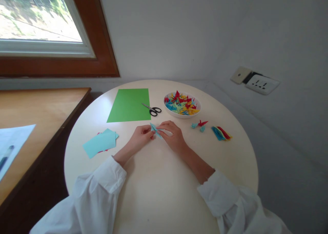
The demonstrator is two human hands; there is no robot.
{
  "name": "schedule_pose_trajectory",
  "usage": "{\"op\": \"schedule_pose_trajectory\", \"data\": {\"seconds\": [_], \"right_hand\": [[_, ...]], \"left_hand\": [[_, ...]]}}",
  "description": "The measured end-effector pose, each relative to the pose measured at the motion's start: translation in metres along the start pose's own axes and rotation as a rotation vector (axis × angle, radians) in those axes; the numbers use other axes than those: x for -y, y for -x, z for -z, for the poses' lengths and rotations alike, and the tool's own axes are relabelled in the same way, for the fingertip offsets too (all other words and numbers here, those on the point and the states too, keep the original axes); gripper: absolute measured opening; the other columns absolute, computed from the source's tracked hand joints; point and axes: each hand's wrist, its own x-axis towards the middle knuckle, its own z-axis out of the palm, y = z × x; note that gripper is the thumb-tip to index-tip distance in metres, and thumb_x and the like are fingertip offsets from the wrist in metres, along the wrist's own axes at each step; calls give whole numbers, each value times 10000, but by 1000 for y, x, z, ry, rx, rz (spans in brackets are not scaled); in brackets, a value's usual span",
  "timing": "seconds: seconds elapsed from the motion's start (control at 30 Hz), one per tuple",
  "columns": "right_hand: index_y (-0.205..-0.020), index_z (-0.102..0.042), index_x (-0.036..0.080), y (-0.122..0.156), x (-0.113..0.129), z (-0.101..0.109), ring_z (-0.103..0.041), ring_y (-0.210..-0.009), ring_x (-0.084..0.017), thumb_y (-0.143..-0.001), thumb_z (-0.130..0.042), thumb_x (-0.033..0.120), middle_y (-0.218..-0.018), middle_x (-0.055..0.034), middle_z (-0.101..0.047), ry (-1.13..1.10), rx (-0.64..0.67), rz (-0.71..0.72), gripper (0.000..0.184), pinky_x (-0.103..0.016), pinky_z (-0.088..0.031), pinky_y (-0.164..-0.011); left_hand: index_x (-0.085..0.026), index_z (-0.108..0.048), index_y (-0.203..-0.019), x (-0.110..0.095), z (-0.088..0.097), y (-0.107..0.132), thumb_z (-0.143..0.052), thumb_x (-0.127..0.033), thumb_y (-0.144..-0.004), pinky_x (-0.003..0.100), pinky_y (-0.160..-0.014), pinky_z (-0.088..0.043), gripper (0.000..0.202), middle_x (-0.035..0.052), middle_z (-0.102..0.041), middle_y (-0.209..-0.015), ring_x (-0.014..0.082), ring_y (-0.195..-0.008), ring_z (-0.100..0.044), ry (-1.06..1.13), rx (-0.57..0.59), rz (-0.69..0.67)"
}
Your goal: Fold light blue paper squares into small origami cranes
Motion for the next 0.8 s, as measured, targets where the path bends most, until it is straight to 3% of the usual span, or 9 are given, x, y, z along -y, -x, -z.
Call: {"op": "schedule_pose_trajectory", "data": {"seconds": [0.1, 0.17, 0.27, 0.33, 0.43, 0.6, 0.8], "right_hand": [[-796, -675, 241, 1, -2, -1, -572, -823, -171, -752, -622, 181, -843, -42, -615, 74, -19, 58, 91, -336, -480, -759], [-783, -666, 236, 1, -2, -1, -567, -829, -174, -758, -614, 180, -844, -45, -615, 109, -19, 74, 80, -339, -478, -760], [-774, -644, 219, 0, 0, 0, -566, -824, -178, -771, -589, 169, -829, -48, -618, 132, -27, 74, 74, -340, -473, -756], [-771, -626, 210, 0, 2, 1, -566, -817, -181, -775, -572, 158, -814, -49, -623, 134, -35, 62, 74, -339, -470, -751], [-758, -602, 199, 0, 3, 1, -565, -802, -185, -775, -559, 156, -792, -53, -628, 126, -40, 39, 63, -335, -466, -740], [-748, -580, 211, 1, 6, -1, -565, -791, -184, -785, -540, 178, -777, -45, -623, 93, -35, -8, 64, -334, -460, -738], [-748, -569, 214, 2, 7, -2, -558, -787, -182, -781, -534, 184, -776, -43, -616, 73, -13, -58, 57, -326, -457, -704]], "left_hand": [[-123, -581, -619, 0, 0, 0, -534, -231, -711, 214, -517, -333, 150, -29, -505, -530, 83, -522, -453, -14, 33, -15], [-119, -614, -715, 1, -1, 0, -557, -264, -720, 213, -522, -355, 156, -21, -544, -575, 82, -529, -469, 18, 45, -21], [-121, -589, -944, 4, -3, -1, -626, -305, -684, 242, -578, -436, 321, 5, -616, -667, 102, -562, -540, 111, -14, -15], [-127, -554, -995, 7, -5, -1, -658, -306, -658, 283, -624, -480, 395, 32, -645, -731, 127, -603, -589, 149, -79, -32], [-141, -578, -921, 12, -4, 0, -648, -294, -675, 321, -697, -506, 298, 72, -655, -859, 156, -703, -625, 80, -148, -141], [-178, -654, -822, 9, 0, 2, -589, -223, -734, 332, -838, -457, 119, 79, -645, -930, 181, -889, -595, -276, -208, -378], [-195, -638, -722, 5, 0, 3, -563, -192, -745, 308, -791, -444, 77, 49, -603, -828, 169, -833, -572, -368, -247, -411]]}}
